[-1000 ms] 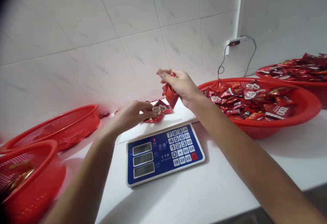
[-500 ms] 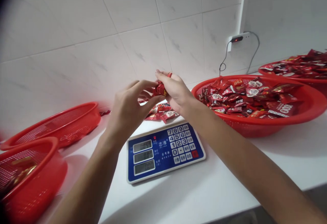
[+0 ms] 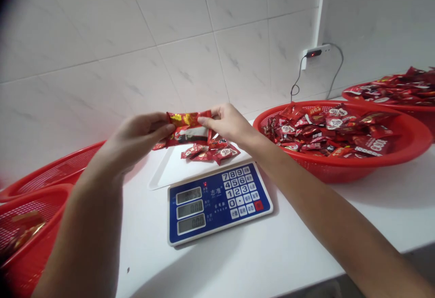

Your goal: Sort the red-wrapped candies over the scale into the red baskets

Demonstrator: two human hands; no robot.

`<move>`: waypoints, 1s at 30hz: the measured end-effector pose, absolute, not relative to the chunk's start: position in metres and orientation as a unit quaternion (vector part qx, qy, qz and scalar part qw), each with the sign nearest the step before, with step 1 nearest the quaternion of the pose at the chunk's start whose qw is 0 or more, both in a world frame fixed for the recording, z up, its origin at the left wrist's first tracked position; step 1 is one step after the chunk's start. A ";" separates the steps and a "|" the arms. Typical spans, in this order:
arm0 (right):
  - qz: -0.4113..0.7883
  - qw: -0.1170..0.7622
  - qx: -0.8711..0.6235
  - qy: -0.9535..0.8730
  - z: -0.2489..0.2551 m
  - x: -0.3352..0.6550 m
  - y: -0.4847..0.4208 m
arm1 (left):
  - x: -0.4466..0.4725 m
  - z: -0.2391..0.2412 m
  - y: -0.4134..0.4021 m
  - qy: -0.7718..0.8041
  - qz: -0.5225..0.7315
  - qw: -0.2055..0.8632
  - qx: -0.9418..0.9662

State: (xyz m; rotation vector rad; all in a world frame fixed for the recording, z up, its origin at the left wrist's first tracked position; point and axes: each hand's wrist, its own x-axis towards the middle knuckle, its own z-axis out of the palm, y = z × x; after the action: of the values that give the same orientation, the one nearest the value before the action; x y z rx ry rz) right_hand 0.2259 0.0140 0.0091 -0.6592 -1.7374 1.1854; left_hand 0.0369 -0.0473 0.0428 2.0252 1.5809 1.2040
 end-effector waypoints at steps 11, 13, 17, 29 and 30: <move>0.415 0.474 -0.341 -0.698 0.030 0.248 0.007 | 0.024 0.044 -0.048 0.625 0.410 0.060 0.662; 0.413 0.483 -0.334 -0.696 0.033 0.249 0.003 | 0.028 0.049 -0.055 0.590 0.449 0.055 0.669; 0.408 0.463 -0.338 -0.711 0.033 0.248 -0.001 | 0.033 0.051 -0.063 0.574 0.460 0.048 0.676; 0.244 0.375 -0.408 -0.796 0.007 0.239 0.026 | 0.024 0.043 -0.054 0.626 0.232 0.025 0.744; 0.221 0.354 -0.422 -0.805 0.001 0.235 0.029 | 0.023 0.040 -0.051 0.629 0.184 0.015 0.755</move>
State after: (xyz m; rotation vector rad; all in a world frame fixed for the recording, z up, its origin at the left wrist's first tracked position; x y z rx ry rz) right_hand 0.2352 0.0295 0.0010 -1.0903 -2.0806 0.5709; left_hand 0.0235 -0.0508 0.0397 2.3510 1.9572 0.5722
